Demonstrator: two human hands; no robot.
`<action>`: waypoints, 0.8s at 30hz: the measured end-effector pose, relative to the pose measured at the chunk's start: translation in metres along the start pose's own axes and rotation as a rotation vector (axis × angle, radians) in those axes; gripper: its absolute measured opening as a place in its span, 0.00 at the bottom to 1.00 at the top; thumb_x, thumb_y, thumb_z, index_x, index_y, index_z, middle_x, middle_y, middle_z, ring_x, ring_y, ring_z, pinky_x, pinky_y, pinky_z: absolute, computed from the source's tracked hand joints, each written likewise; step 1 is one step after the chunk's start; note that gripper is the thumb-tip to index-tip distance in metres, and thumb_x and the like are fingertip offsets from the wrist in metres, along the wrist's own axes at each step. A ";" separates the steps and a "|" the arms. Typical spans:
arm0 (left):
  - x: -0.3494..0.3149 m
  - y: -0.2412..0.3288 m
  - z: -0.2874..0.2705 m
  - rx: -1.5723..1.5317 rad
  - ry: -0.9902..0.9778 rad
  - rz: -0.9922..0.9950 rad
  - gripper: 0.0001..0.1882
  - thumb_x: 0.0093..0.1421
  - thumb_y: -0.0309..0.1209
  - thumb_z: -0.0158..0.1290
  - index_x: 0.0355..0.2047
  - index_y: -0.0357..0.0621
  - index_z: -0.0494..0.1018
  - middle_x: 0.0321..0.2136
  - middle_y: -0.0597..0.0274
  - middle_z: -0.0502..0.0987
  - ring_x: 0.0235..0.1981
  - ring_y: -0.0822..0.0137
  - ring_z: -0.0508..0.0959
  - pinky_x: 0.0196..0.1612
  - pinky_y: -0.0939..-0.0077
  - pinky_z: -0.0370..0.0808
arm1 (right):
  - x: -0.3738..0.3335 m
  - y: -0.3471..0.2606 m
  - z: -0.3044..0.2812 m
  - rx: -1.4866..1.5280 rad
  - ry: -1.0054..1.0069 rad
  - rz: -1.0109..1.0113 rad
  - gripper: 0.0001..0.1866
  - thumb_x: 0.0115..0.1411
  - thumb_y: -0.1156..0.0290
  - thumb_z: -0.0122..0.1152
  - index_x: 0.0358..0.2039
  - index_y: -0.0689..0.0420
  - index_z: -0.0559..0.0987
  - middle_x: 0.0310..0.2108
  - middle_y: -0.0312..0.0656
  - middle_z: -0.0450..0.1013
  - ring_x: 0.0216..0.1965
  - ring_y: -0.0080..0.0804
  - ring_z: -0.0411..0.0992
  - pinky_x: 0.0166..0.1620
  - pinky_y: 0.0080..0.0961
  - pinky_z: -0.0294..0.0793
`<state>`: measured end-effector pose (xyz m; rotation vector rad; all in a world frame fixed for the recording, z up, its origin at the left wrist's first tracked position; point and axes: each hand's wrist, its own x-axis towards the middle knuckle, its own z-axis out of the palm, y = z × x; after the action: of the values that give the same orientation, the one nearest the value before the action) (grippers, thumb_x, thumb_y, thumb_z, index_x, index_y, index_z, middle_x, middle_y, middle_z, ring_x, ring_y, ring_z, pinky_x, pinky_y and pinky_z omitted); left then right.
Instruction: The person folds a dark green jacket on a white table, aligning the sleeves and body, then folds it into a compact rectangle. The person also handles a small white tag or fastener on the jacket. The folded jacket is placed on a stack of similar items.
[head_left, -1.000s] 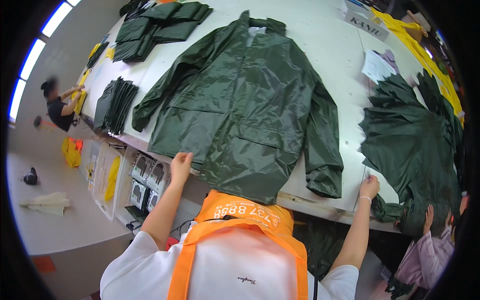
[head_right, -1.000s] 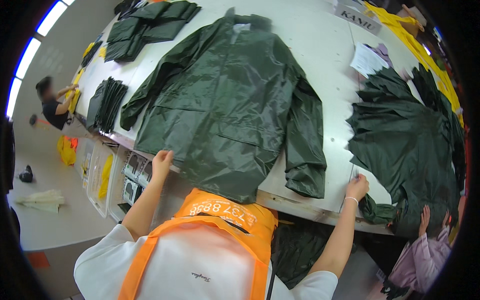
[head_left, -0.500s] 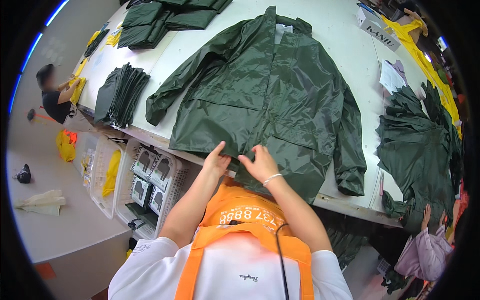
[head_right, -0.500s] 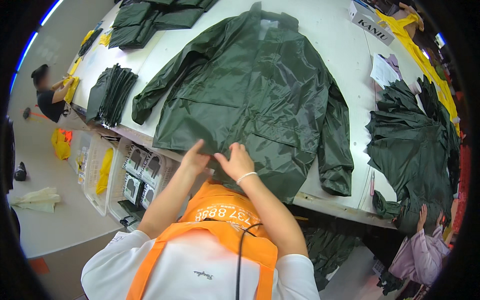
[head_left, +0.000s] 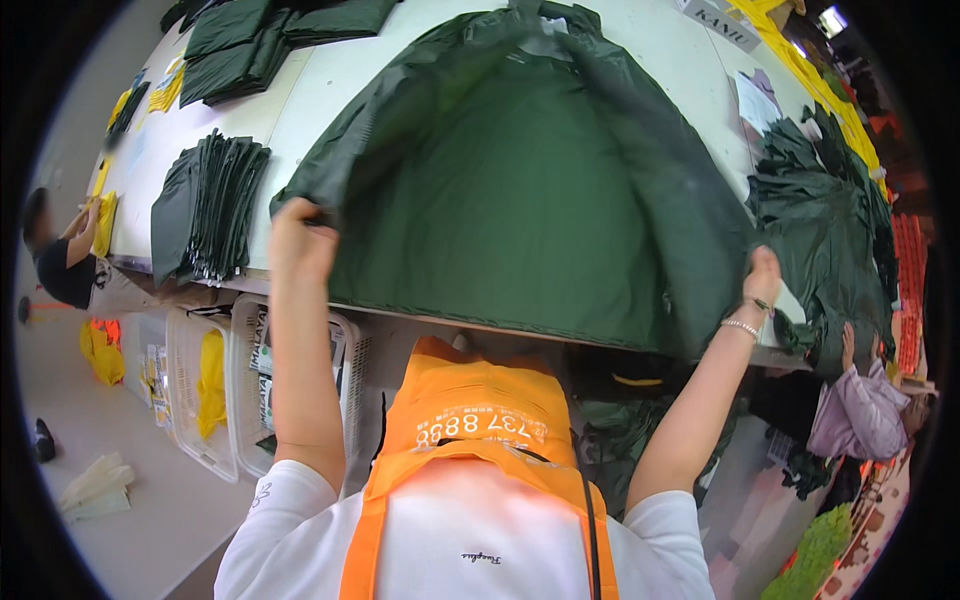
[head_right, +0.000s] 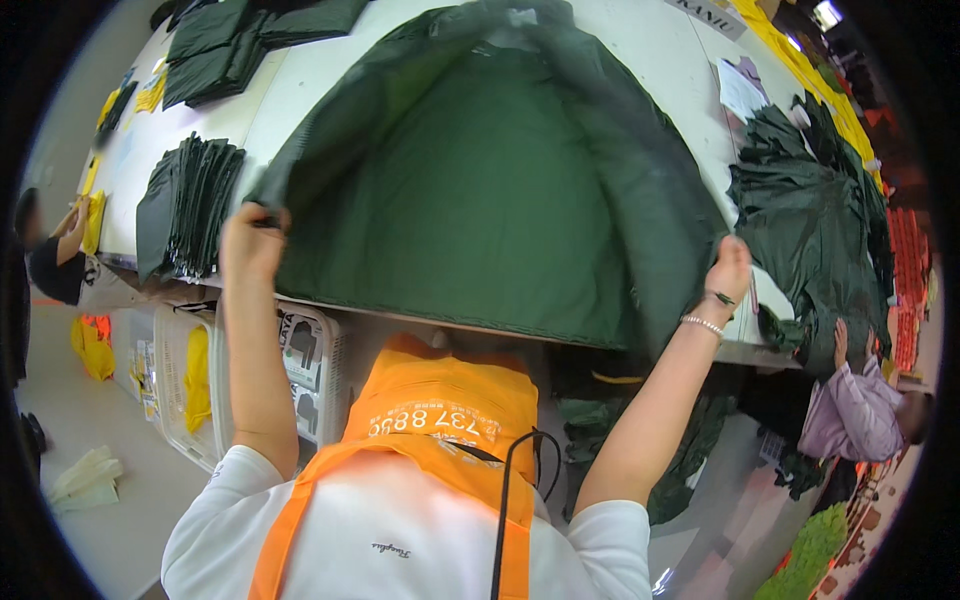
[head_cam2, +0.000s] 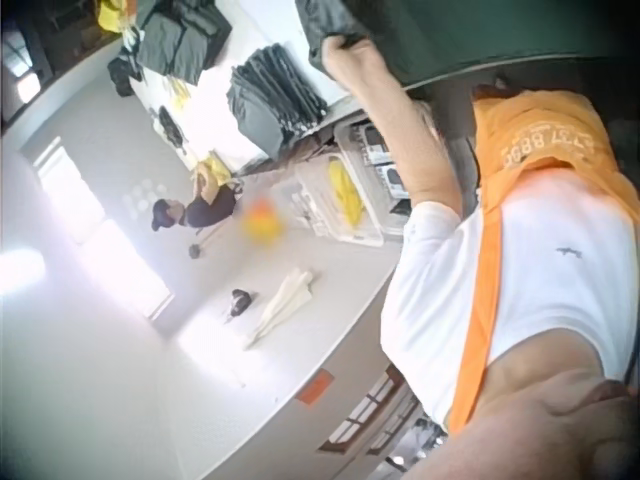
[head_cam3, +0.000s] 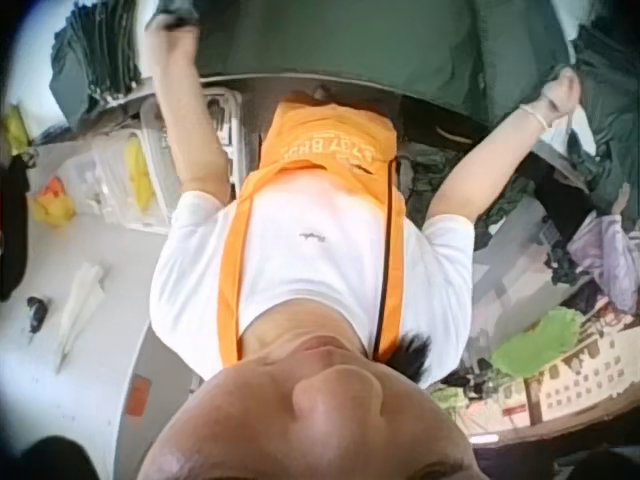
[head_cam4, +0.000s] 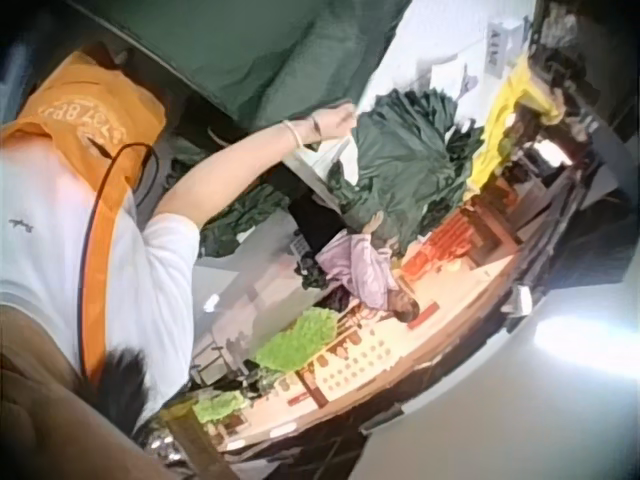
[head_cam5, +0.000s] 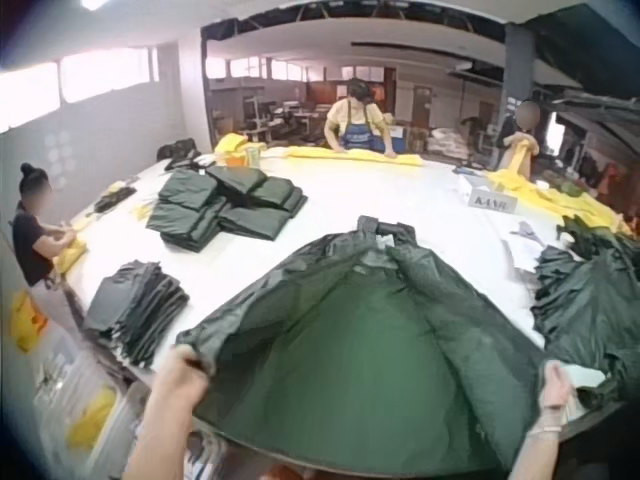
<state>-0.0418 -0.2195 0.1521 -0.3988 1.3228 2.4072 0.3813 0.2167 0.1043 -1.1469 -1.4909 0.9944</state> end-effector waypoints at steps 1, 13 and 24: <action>-0.006 0.014 -0.002 -0.103 -0.120 0.034 0.06 0.48 0.16 0.44 0.28 0.34 0.66 0.31 0.54 0.70 0.33 0.60 0.72 0.37 0.65 0.71 | -0.029 -0.056 0.021 -0.008 0.126 -0.006 0.12 0.63 0.65 0.53 0.36 0.62 0.77 0.33 0.39 0.74 0.34 0.22 0.69 0.41 0.19 0.70; -0.105 -0.206 -0.011 0.283 -0.385 -0.973 0.15 0.56 0.33 0.58 0.40 0.37 0.72 0.38 0.55 0.76 0.39 0.61 0.76 0.46 0.64 0.72 | -0.277 -0.039 0.124 0.408 -0.526 0.726 0.05 0.62 0.71 0.54 0.31 0.58 0.76 0.29 0.25 0.69 0.32 0.13 0.63 0.38 0.12 0.62; -0.093 -0.250 -0.008 0.425 -0.373 -0.979 0.14 0.52 0.32 0.58 0.37 0.37 0.74 0.35 0.57 0.78 0.38 0.61 0.77 0.44 0.64 0.73 | -0.263 0.007 0.090 -0.596 -0.434 0.306 0.06 0.56 0.72 0.55 0.29 0.61 0.74 0.26 0.41 0.71 0.33 0.41 0.70 0.40 0.29 0.68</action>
<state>0.1525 -0.1192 -0.0009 -0.3382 1.0624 1.2813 0.3165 -0.0416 0.0249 -1.6941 -2.0903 1.0828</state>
